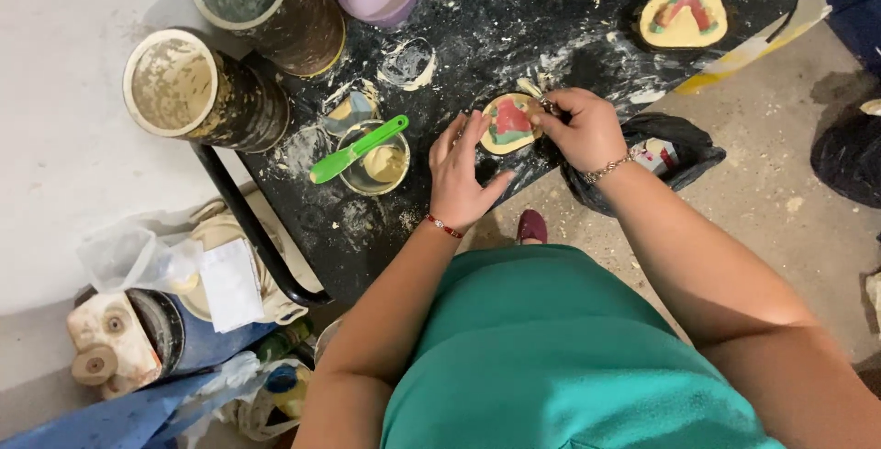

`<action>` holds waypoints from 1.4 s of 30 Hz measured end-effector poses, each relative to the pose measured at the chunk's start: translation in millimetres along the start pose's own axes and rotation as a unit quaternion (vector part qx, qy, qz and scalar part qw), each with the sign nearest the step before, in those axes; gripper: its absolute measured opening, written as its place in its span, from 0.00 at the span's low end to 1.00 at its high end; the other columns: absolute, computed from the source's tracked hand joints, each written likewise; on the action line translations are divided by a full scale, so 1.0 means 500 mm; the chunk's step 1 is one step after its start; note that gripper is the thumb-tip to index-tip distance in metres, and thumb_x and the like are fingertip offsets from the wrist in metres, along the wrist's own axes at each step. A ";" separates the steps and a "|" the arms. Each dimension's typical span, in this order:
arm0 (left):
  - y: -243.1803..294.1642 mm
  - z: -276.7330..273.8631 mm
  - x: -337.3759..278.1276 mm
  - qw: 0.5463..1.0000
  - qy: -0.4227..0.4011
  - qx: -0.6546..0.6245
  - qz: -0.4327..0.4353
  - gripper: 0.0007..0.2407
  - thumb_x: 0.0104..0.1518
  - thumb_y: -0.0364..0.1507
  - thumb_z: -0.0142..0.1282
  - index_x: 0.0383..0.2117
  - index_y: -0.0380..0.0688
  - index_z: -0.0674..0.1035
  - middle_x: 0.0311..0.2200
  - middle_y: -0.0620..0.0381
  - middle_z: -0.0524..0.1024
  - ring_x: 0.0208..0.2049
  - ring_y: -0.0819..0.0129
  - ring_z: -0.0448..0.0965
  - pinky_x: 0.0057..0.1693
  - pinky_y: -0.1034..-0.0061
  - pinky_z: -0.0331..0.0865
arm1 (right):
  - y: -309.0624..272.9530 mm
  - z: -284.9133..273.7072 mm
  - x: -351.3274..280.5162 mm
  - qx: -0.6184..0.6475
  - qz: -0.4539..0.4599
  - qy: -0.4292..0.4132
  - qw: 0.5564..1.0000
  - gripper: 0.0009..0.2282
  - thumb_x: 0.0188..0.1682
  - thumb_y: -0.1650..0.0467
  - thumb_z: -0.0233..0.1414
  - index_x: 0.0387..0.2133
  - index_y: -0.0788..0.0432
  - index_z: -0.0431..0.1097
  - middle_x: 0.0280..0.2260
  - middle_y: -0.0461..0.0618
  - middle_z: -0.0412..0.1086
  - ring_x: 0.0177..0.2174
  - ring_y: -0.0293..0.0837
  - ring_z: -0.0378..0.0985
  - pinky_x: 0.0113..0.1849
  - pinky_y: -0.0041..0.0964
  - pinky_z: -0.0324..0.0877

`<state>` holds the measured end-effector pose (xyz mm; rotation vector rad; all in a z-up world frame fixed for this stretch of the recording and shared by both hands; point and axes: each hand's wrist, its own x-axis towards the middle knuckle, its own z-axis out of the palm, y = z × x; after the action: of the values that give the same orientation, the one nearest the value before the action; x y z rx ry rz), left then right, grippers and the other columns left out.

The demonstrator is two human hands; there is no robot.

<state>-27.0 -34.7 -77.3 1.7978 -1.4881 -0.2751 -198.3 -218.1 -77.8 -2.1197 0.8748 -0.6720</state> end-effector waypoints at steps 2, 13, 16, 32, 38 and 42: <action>0.000 0.004 -0.001 1.000 0.001 0.001 -0.003 0.44 0.52 0.39 0.71 0.74 0.44 0.54 0.68 0.58 0.66 0.73 0.51 0.53 0.72 0.47 0.43 | 0.007 0.010 0.005 -0.007 0.002 -0.001 1.000 0.09 0.47 0.67 0.68 0.39 0.52 0.80 0.34 0.49 0.76 0.42 0.53 0.81 0.44 0.45 0.74; -0.001 0.009 -0.003 1.000 0.002 -0.014 0.002 0.43 0.55 0.38 0.69 0.75 0.46 0.53 0.68 0.60 0.67 0.73 0.54 0.53 0.71 0.51 0.42 | 0.013 0.013 0.011 -0.004 0.017 -0.008 1.000 0.08 0.49 0.68 0.66 0.39 0.52 0.80 0.33 0.52 0.75 0.42 0.57 0.80 0.45 0.46 0.73; -0.006 0.009 -0.002 1.000 0.001 0.007 0.009 0.44 0.53 0.40 0.69 0.75 0.46 0.53 0.68 0.62 0.67 0.73 0.55 0.54 0.71 0.53 0.43 | 0.003 0.008 0.014 -0.010 0.018 -0.010 1.000 0.07 0.49 0.68 0.66 0.39 0.52 0.80 0.33 0.52 0.75 0.41 0.57 0.80 0.45 0.47 0.73; 0.003 -0.006 0.005 1.000 0.001 0.012 0.020 0.43 0.52 0.38 0.71 0.73 0.43 0.56 0.69 0.55 0.65 0.73 0.52 0.53 0.70 0.52 0.45 | -0.029 -0.019 0.009 -0.010 -0.005 -0.003 1.000 0.13 0.50 0.68 0.66 0.45 0.59 0.78 0.38 0.60 0.75 0.45 0.63 0.78 0.47 0.53 0.73; -0.010 -0.006 0.002 0.999 0.032 -0.004 0.035 0.45 0.48 0.34 0.74 0.73 0.43 0.56 0.72 0.46 0.58 0.72 0.46 0.56 0.70 0.51 0.51 | -0.032 -0.078 -0.059 -0.082 0.049 0.011 0.995 0.12 0.60 0.67 0.55 0.53 0.58 0.74 0.43 0.61 0.75 0.48 0.64 0.76 0.48 0.57 0.71; 0.015 -0.016 0.021 1.000 -0.011 0.008 -0.005 0.48 0.47 0.29 0.75 0.75 0.46 0.51 0.73 0.44 0.52 0.71 0.44 0.60 0.68 0.52 0.61 | 0.008 -0.070 -0.113 -0.198 0.033 0.018 0.980 0.12 0.52 0.66 0.61 0.49 0.45 0.78 0.43 0.50 0.74 0.44 0.57 0.79 0.44 0.52 0.76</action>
<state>-24.8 -41.2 -63.7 1.8214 -1.5004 -0.2909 -259.4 -192.8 -70.5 -2.4190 1.1724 -0.5366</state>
